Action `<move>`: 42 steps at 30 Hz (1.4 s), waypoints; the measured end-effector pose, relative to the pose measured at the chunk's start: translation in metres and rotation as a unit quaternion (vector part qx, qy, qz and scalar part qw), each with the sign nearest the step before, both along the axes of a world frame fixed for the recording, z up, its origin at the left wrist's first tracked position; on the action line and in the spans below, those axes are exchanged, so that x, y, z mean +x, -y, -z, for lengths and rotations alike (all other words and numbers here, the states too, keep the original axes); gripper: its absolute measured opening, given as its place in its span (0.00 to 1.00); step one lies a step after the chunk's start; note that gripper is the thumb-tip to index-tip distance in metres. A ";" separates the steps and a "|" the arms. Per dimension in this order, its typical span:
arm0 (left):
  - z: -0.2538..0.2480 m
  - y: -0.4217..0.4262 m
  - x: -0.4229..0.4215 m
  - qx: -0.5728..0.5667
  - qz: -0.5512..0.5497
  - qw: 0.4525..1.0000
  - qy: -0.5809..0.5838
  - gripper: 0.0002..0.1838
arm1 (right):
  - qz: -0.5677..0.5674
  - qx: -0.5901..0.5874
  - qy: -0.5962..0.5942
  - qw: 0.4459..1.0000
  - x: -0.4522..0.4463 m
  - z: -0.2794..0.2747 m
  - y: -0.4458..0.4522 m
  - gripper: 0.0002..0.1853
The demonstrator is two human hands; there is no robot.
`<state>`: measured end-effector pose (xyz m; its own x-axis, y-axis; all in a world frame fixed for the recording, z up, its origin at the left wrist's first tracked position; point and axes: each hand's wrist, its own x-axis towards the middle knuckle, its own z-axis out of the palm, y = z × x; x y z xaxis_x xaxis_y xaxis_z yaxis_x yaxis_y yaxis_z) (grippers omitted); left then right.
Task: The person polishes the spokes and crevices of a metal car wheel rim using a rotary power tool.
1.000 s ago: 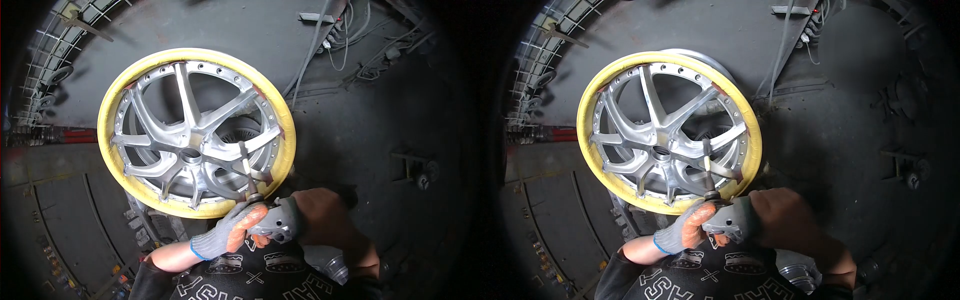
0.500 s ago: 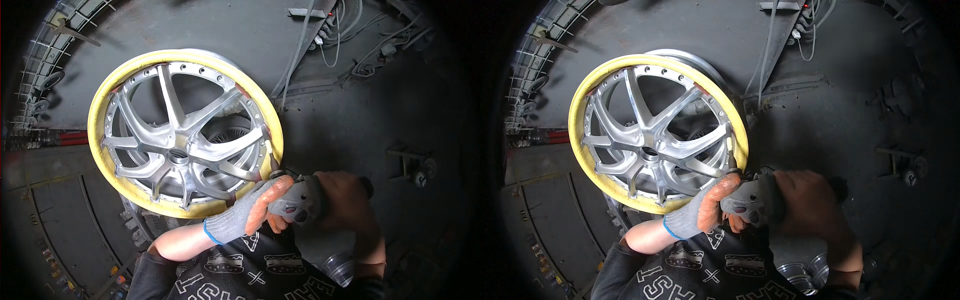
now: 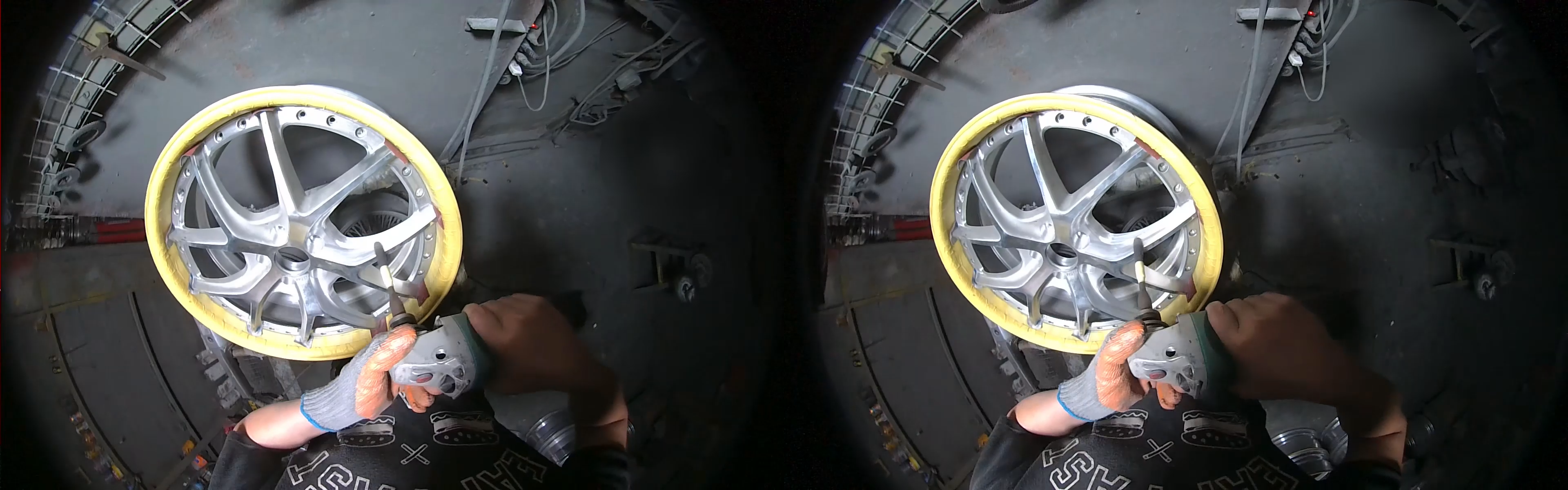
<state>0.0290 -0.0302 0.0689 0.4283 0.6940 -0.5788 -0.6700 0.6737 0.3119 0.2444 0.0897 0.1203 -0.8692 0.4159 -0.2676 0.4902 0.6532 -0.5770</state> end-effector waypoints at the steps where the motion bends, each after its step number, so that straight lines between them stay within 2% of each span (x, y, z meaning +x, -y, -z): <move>1: -0.002 -0.002 0.000 0.000 0.006 1.000 -0.014 0.30 | 0.000 0.002 0.000 1.000 0.000 0.000 0.002 0.30; 3: 0.000 -0.005 0.005 0.004 0.005 0.999 -0.042 0.29 | 0.067 0.039 -0.058 0.995 0.004 0.001 0.007 0.29; 4: 0.005 -0.007 0.010 0.009 0.001 0.998 -0.056 0.29 | 0.065 0.038 -0.058 0.995 0.006 0.001 0.006 0.29; 8: 0.025 -0.024 0.013 0.032 0.052 0.995 -0.073 0.27 | 0.141 -0.004 -0.065 0.988 0.024 0.003 -0.001 0.33; 9: 0.028 -0.030 0.013 0.057 0.075 0.995 -0.039 0.25 | 0.169 -0.010 -0.075 0.983 0.028 0.006 -0.002 0.35; 12: 0.050 -0.027 0.032 0.133 0.064 0.973 -0.180 0.22 | 0.192 -0.033 -0.083 0.977 0.037 0.014 -0.006 0.37; 16: 0.050 -0.028 0.031 0.035 0.057 0.992 -0.105 0.22 | 0.228 -0.036 -0.106 0.967 0.043 0.023 -0.006 0.33; 18: 0.043 -0.035 0.025 0.017 0.069 0.993 -0.089 0.22 | 0.206 -0.051 -0.101 0.972 0.046 0.025 -0.007 0.38; 19: 0.037 -0.039 0.017 0.065 0.070 0.995 0.012 0.22 | 0.206 -0.052 -0.100 0.972 0.046 0.024 -0.006 0.38; 21: 0.036 -0.035 0.014 0.112 0.068 0.985 0.114 0.22 | 0.200 -0.075 -0.092 0.972 0.043 0.021 -0.005 0.38; 22: 0.040 -0.024 0.017 0.064 0.063 0.996 0.022 0.21 | 0.200 -0.075 -0.091 0.973 0.041 0.023 -0.004 0.38; 24: 0.051 -0.007 0.016 0.016 0.055 0.996 -0.069 0.19 | 0.191 -0.130 -0.119 0.966 0.037 0.027 -0.001 0.36; 27: 0.055 0.006 0.003 0.105 0.015 0.994 0.021 0.19 | 0.179 -0.146 -0.136 0.963 0.023 0.020 0.002 0.35; 30: 0.039 0.009 0.000 0.018 -0.024 0.998 0.050 0.23 | 0.170 -0.164 -0.160 0.958 0.015 0.025 0.005 0.34; 33: 0.038 0.011 -0.002 0.010 -0.039 0.999 0.033 0.27 | 0.183 -0.158 -0.155 0.958 0.012 0.023 0.008 0.34; 36: 0.040 0.003 0.003 0.047 -0.009 0.998 0.041 0.28 | 0.192 -0.115 -0.154 0.962 0.017 0.026 0.013 0.36; 40: 0.052 -0.015 0.010 0.099 0.077 0.991 -0.040 0.30 | 0.227 -0.064 -0.158 0.959 0.035 0.034 0.017 0.39; 41: 0.077 -0.007 0.011 0.135 0.114 0.978 -0.108 0.30 | 0.242 -0.068 -0.140 0.958 0.036 0.031 0.015 0.39; 42: 0.078 -0.011 0.012 0.153 0.133 0.969 -0.141 0.30 | 0.256 -0.071 -0.122 0.956 0.038 0.029 0.013 0.40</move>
<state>0.0413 -0.0189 -0.0090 0.4703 0.7380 -0.4839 -0.3440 0.6582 0.6696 0.2820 0.0763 0.0909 -0.6049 0.7782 -0.1691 0.5650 0.2697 -0.7798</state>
